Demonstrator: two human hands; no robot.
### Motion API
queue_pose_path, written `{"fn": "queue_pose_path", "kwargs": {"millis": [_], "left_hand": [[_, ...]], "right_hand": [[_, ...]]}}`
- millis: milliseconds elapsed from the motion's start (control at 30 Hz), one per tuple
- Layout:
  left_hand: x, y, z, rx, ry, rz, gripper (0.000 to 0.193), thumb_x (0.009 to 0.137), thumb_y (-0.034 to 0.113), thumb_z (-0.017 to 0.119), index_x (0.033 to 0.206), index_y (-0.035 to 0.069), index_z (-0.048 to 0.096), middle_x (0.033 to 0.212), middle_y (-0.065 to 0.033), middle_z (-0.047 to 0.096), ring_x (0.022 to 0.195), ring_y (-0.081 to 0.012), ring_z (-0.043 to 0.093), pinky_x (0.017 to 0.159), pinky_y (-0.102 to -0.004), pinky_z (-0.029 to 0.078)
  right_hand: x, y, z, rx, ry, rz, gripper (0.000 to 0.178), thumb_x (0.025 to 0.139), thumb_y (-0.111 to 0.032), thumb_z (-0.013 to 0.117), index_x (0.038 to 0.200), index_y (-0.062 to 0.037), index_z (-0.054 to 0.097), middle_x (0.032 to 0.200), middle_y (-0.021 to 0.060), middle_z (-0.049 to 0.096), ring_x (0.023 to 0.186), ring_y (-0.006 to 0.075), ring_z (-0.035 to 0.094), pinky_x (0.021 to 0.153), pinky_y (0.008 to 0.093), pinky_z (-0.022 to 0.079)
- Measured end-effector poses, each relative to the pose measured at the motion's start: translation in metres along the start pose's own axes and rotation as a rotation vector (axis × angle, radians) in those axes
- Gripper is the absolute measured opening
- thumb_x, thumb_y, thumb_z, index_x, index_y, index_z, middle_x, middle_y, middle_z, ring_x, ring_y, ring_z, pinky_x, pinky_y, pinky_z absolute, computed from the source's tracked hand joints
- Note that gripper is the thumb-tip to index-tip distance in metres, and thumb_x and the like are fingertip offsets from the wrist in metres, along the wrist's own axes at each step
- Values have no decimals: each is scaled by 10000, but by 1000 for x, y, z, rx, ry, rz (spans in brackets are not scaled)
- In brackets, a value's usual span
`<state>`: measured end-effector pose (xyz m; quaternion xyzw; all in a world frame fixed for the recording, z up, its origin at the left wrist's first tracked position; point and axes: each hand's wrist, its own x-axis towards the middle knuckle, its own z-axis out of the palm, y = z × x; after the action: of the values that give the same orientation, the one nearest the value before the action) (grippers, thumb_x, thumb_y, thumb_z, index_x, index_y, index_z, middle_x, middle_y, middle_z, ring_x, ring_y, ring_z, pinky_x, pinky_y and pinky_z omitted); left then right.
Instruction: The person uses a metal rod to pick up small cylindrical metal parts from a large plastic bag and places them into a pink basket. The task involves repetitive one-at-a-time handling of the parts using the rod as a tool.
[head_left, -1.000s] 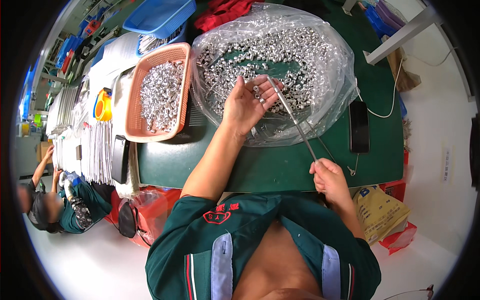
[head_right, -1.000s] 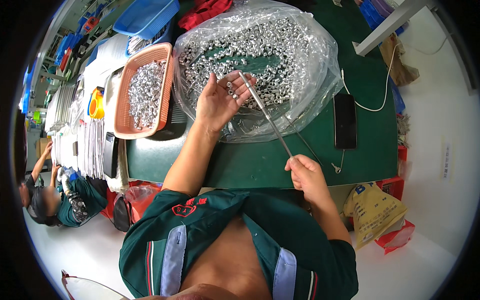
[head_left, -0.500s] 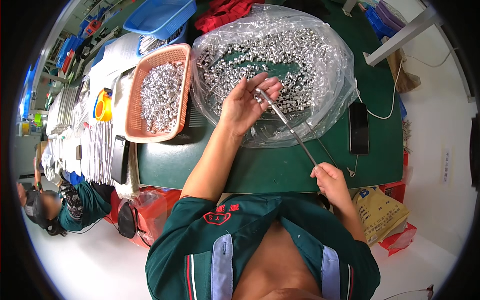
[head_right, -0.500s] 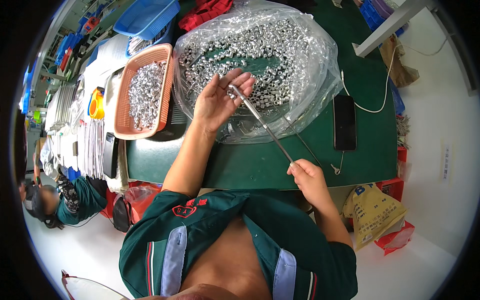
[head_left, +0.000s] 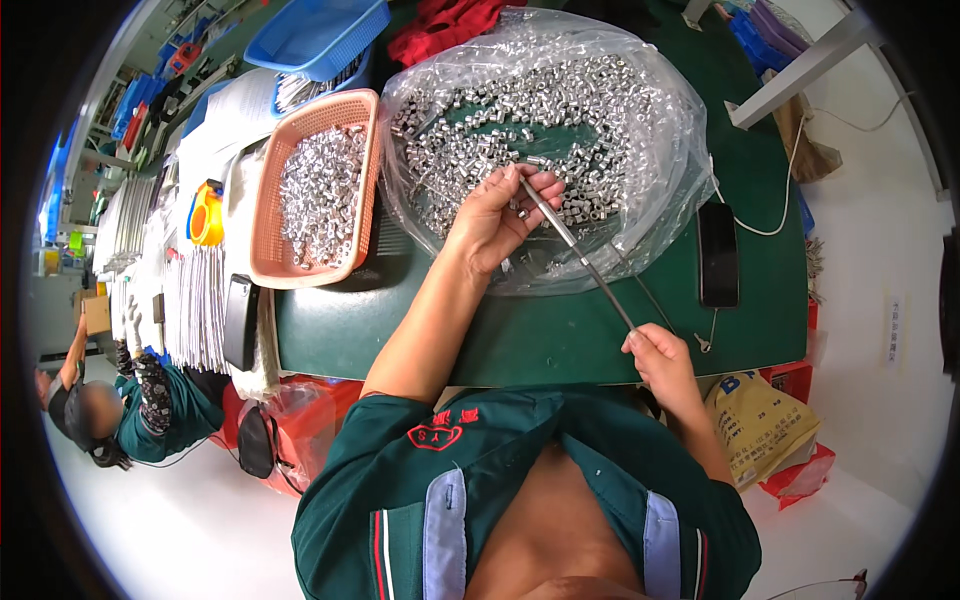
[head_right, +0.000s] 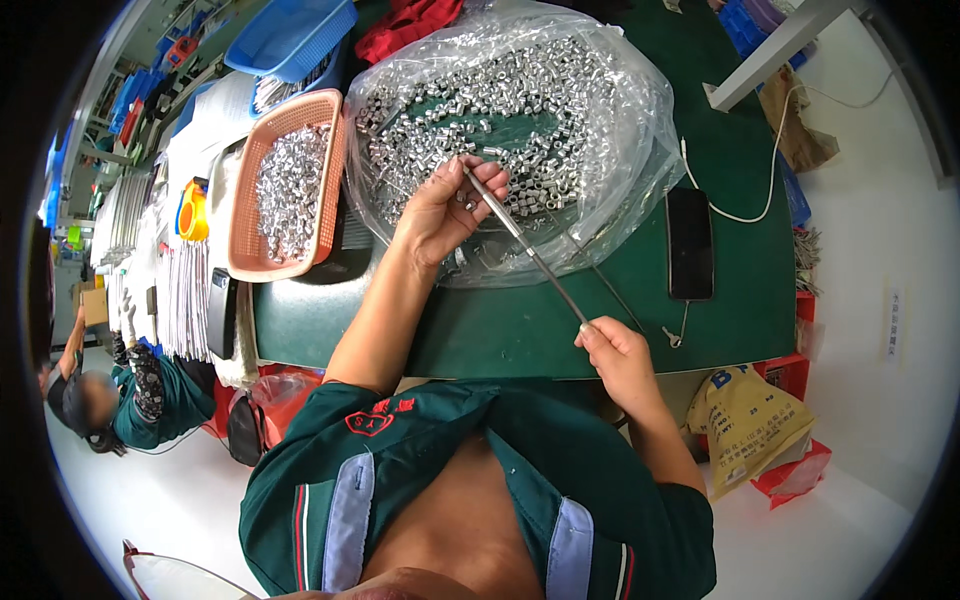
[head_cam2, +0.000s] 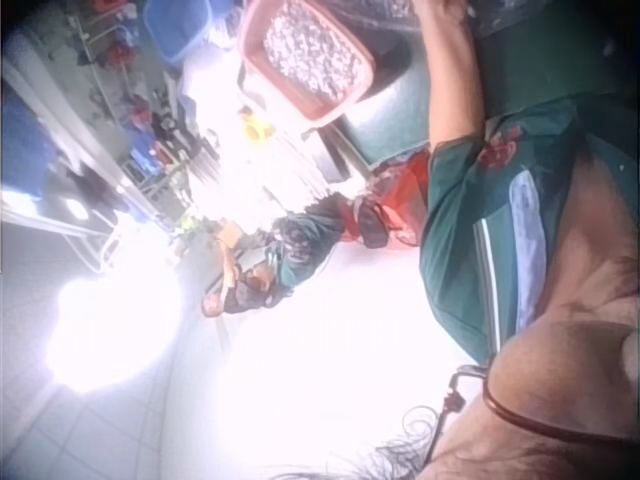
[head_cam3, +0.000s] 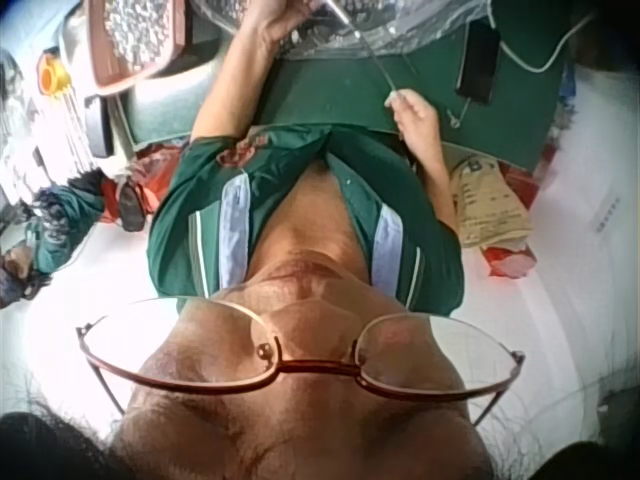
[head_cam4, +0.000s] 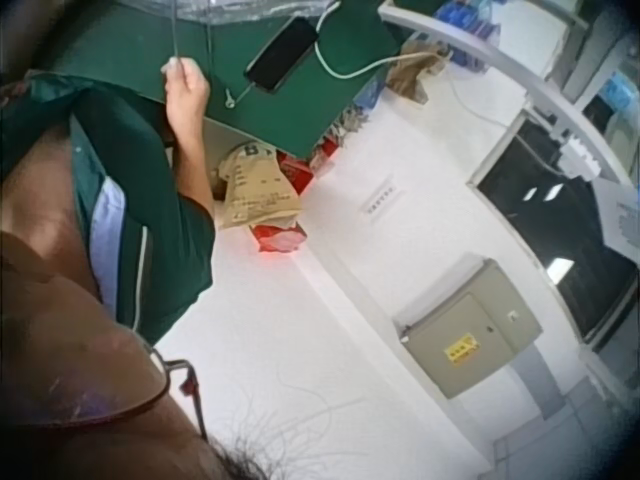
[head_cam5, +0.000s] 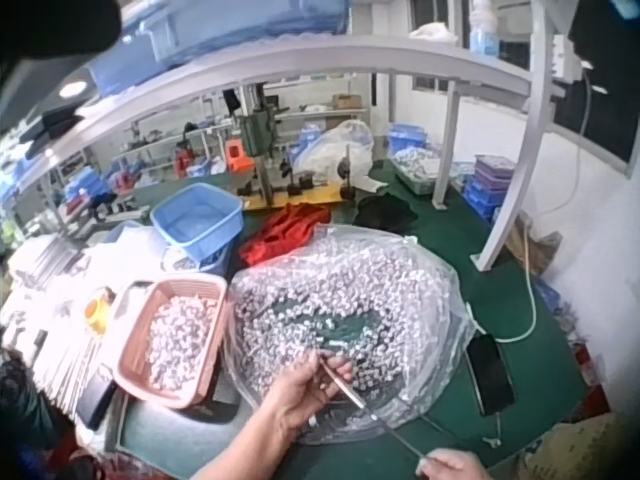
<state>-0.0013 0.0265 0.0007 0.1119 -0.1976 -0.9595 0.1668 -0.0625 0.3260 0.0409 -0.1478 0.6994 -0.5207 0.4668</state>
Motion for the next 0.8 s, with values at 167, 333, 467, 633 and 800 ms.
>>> {"fn": "queue_pose_path", "kwargs": {"millis": [167, 333, 467, 633, 800], "left_hand": [[3, -10, 0, -53, 67, 10, 306, 933, 290, 558, 986, -10, 580, 1059, -190, 615, 1063, -340, 581, 984, -481, 476], [3, -10, 0, 29, -11, 83, 327, 946, 313, 531, 982, -9, 576, 1035, -177, 617, 1046, -338, 590, 971, -475, 484], [-3, -20, 14, 35, -42, 62, 355, 955, 337, 506, 998, -9, 574, 1025, -179, 616, 1040, -335, 594, 958, -466, 490], [-5, -10, 22, 292, 74, -15, 693, 981, 532, 261, 1202, -89, 475, 1097, -209, 585, 1098, -369, 563, 985, -446, 454], [-2, 11, 12, 44, 63, 90, 613, 991, 475, 320, 1273, -55, 450, 1231, -236, 531, 1204, -381, 485, 1020, -454, 401]], "right_hand": [[0, 5, 4, 150, -66, 41, 211, 966, -188, 506, 850, -24, 574, 577, -83, 349, 480, 4, 277, 421, 193, 206], [3, 1, 6, 413, -231, 154, 241, 981, -225, 497, 857, -22, 538, 557, -83, 322, 450, 7, 239, 405, 191, 182], [7, -5, 8, 525, -285, 174, 258, 985, -247, 492, 844, -33, 522, 545, -81, 311, 438, 7, 223, 397, 192, 176], [9, -9, 11, 429, -156, 134, 261, 981, -253, 499, 836, -37, 529, 545, -83, 310, 440, 4, 226, 400, 188, 174], [3, -7, 1, 344, -96, 111, 249, 977, -234, 501, 834, -34, 542, 548, -88, 312, 441, -1, 224, 401, 189, 171]]}}
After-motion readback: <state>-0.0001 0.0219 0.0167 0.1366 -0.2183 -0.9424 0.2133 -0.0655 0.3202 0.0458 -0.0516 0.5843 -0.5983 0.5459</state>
